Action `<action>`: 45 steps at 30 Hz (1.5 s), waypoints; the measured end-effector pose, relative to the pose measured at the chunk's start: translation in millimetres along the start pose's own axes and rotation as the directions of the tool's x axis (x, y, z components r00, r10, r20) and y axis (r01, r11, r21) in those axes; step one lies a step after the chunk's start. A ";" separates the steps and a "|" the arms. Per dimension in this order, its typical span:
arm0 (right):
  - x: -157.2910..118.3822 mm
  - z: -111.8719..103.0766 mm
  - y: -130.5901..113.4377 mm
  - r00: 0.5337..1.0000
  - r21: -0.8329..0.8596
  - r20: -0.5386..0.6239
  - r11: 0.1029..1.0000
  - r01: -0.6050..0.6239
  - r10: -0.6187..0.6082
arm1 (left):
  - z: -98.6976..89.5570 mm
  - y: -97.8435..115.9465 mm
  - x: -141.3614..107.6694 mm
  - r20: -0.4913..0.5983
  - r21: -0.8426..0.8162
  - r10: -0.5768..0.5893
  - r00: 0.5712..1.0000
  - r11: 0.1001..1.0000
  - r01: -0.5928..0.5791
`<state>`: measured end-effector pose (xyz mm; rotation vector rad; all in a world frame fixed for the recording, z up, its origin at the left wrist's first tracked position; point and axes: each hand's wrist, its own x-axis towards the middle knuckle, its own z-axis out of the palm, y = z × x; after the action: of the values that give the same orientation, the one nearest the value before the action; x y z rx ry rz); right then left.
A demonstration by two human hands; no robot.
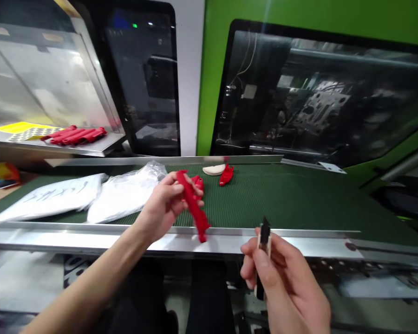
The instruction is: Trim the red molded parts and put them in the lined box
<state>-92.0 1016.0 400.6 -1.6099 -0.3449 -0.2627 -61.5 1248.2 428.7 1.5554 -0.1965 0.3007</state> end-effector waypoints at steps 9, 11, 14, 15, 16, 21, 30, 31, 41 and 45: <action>-20.9 32.9 -17.7 0.789 -0.312 0.542 0.803 0.508 -0.289 | 20.7 12.3 -139.6 -0.100 -0.619 -0.553 0.827 0.685 0.383; -23.5 37.9 -17.8 0.704 -0.274 0.631 0.754 0.597 -0.327 | 22.5 12.9 -158.0 -0.139 -0.648 -0.548 0.825 0.681 0.342; -28.5 42.9 -16.4 0.610 -0.247 0.702 0.678 0.693 -0.367 | 21.9 12.5 -177.0 -0.133 -0.677 -0.547 0.826 0.659 0.328; -30.5 44.4 -15.9 0.589 -0.238 0.714 0.660 0.713 -0.379 | 21.7 12.0 -181.7 -0.122 -0.689 -0.549 0.827 0.646 0.327; -32.6 45.9 -15.7 0.573 -0.225 0.720 0.650 0.726 -0.391 | 21.6 11.3 -185.7 -0.111 -0.705 -0.553 0.826 0.629 0.327; -42.2 53.5 -16.7 0.560 -0.213 0.729 0.648 0.732 -0.393 | 24.1 7.0 -198.3 -0.082 -0.786 -0.559 0.825 0.545 0.291; -45.3 49.5 -17.1 0.514 -0.189 0.746 0.605 0.773 -0.424 | 31.1 8.6 -204.5 -0.084 -0.808 -0.565 0.821 0.520 0.275; -45.5 48.6 -16.7 0.512 -0.192 0.748 0.601 0.776 -0.422 | 31.5 9.1 -204.4 -0.089 -0.807 -0.568 0.818 0.522 0.275; -55.8 46.1 -17.6 0.459 -0.165 0.774 0.560 0.812 -0.436 | 26.6 10.8 -197.7 -0.080 -0.812 -0.615 0.785 0.497 0.306; -58.6 42.3 -14.6 0.452 -0.147 0.777 0.572 0.807 -0.438 | 20.5 11.9 -192.2 -0.066 -0.816 -0.621 0.781 0.485 0.316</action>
<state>-153.5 1055.3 389.3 -1.9957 -1.6448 -0.3719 -246.1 1215.1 380.4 0.5960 0.3835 0.0152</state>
